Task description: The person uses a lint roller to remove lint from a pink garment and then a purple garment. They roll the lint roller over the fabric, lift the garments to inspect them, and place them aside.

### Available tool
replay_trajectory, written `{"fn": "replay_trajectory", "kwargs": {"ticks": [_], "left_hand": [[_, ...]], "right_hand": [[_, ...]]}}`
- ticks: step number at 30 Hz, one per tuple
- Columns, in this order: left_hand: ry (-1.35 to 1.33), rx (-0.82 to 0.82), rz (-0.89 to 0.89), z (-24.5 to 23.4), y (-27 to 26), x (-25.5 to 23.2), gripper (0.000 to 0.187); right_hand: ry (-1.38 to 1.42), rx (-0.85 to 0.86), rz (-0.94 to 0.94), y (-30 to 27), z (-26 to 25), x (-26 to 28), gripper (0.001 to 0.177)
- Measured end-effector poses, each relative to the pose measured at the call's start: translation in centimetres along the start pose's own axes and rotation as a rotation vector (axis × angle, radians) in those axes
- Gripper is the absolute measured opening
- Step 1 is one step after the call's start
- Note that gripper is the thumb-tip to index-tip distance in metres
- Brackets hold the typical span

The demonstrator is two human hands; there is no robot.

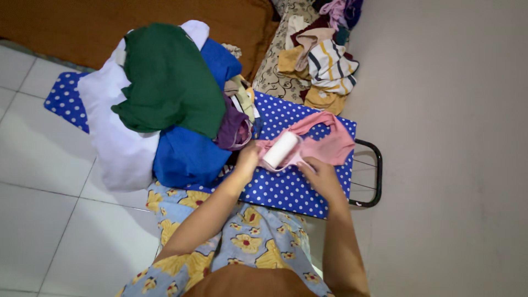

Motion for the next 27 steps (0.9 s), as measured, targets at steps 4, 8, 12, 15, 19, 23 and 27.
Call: {"fn": "replay_trajectory", "kwargs": {"ticks": [4,8,12,15,19,23,27], "left_hand": [[-0.101,-0.15,-0.008,-1.8,1.6,1.2,0.04],[0.039,-0.196,-0.103,-2.6,1.1,1.3,0.046],[0.068,-0.175,0.012,-2.2,1.1,1.0,0.048],[0.084,-0.131,0.07,-1.5,-0.9,-0.4,0.047],[0.525,-0.381,0.865,1.1,-9.0,-6.1,0.055],[0.848,-0.142,0.99,3.4,-12.4,-8.0,0.048],[1.083,0.14,0.961,3.6,-11.0,-5.4,0.039]], "right_hand": [[-0.306,0.133,0.014,1.8,-2.6,-2.8,0.044],[-0.285,0.119,0.202,-0.5,-8.2,-8.2,0.047],[-0.527,-0.021,0.463,-4.2,-14.7,-10.8,0.048],[-0.45,-0.194,0.577,-6.7,-17.4,-8.9,0.046],[-0.286,-0.265,0.427,-6.2,-15.9,-3.4,0.044],[-0.299,0.088,0.065,-0.8,-10.5,-0.4,0.038],[-0.387,0.271,-0.124,4.3,-5.0,-1.7,0.036]]}}
Point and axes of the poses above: each hand's wrist, its own y-axis towards the middle knuckle, its own z-axis out of the palm, x = y × z, the point moved 3 cm from there along y, towards the middle knuckle, and after that the axes turned 1 degree about -z, right-handed, at the moved point
